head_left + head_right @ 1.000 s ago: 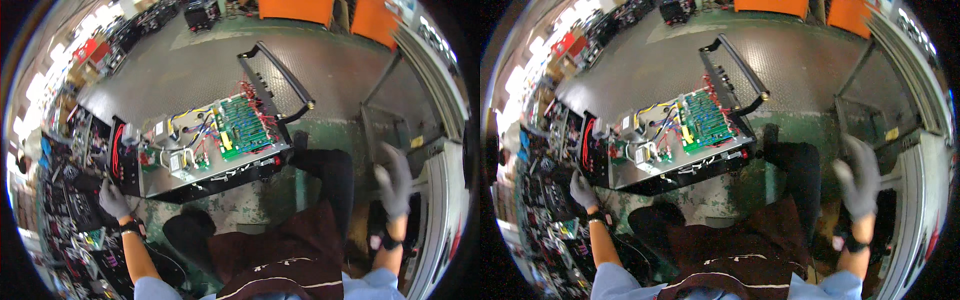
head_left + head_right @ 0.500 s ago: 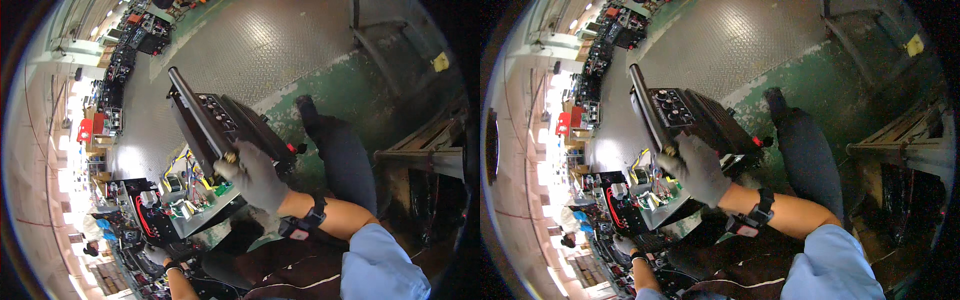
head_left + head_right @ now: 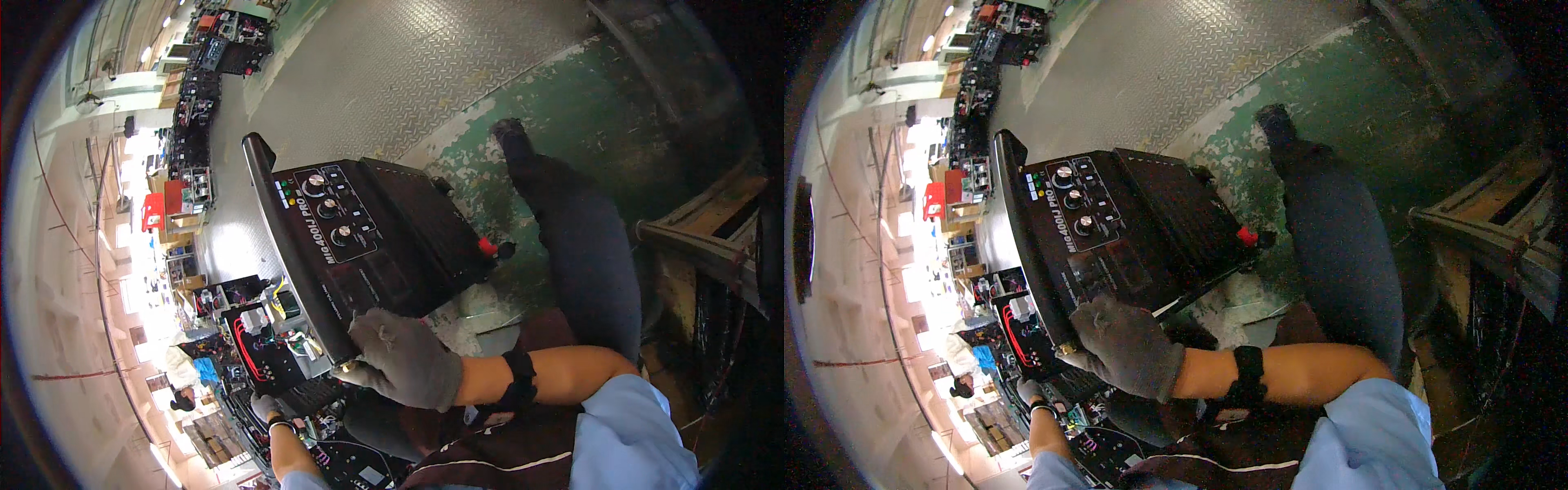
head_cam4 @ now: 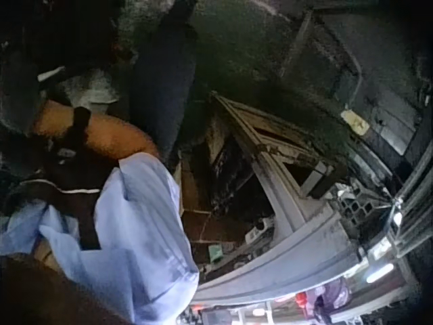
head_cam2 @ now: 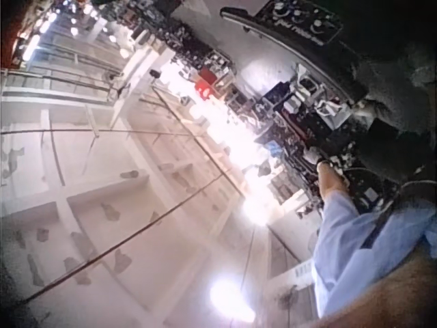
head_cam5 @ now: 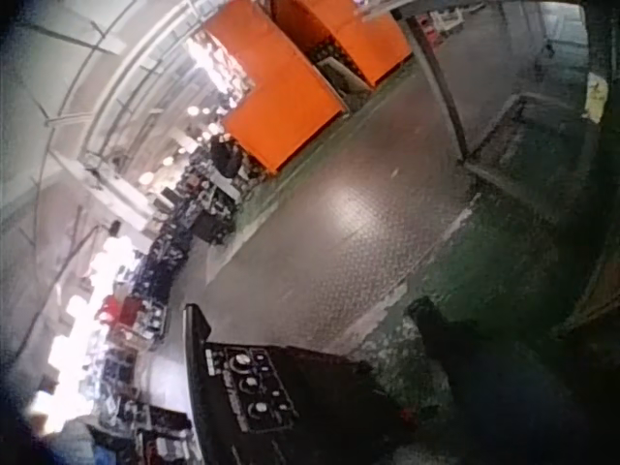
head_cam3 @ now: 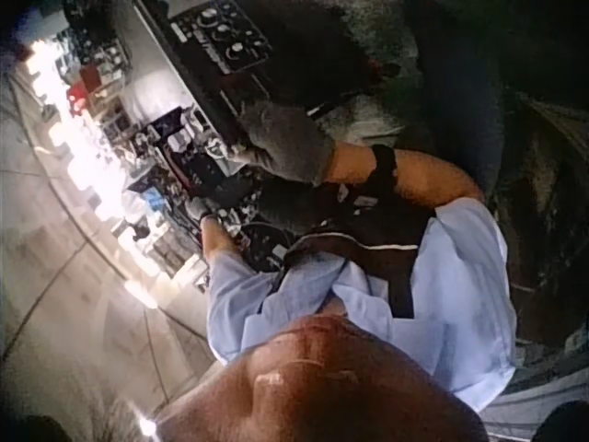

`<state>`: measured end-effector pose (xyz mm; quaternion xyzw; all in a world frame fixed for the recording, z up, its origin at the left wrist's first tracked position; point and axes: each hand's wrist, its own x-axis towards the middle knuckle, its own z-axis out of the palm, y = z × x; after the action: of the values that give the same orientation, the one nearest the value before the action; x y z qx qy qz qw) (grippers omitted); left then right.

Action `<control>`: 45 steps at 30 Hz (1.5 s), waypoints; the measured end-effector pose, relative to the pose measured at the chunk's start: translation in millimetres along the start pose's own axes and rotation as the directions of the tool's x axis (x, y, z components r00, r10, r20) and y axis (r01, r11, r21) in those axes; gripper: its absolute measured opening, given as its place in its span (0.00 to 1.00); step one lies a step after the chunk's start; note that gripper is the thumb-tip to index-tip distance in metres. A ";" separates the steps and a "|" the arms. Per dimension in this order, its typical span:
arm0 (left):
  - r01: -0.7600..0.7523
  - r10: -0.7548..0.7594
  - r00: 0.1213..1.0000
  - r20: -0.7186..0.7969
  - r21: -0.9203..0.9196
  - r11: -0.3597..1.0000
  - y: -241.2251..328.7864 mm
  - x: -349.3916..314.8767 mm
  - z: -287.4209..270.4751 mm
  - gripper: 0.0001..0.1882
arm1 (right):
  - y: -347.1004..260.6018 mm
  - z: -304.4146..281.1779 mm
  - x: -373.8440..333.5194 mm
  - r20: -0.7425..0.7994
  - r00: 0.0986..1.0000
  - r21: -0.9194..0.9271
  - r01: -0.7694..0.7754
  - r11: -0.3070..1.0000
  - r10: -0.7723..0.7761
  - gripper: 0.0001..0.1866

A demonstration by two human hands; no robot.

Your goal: The worker is assembling and wiring electrical components inside a large industrial power inverter unit, including using wire strippers and applying adhesive/sealant.

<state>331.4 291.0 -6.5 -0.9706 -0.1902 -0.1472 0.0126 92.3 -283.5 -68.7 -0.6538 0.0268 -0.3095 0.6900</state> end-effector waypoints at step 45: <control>-0.146 0.146 0.989 -0.023 -0.001 0.989 -49.5 37.6 38.2 0.23 | 143.7 -7.6 135.8 0.218 0.976 -0.172 0.051 0.984 -0.012 0.11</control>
<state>356.9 353.7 -33.6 -0.9802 -0.1182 -0.1573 0.0242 254.9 -359.6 -151.9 -0.7425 -0.0317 -0.2439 0.6230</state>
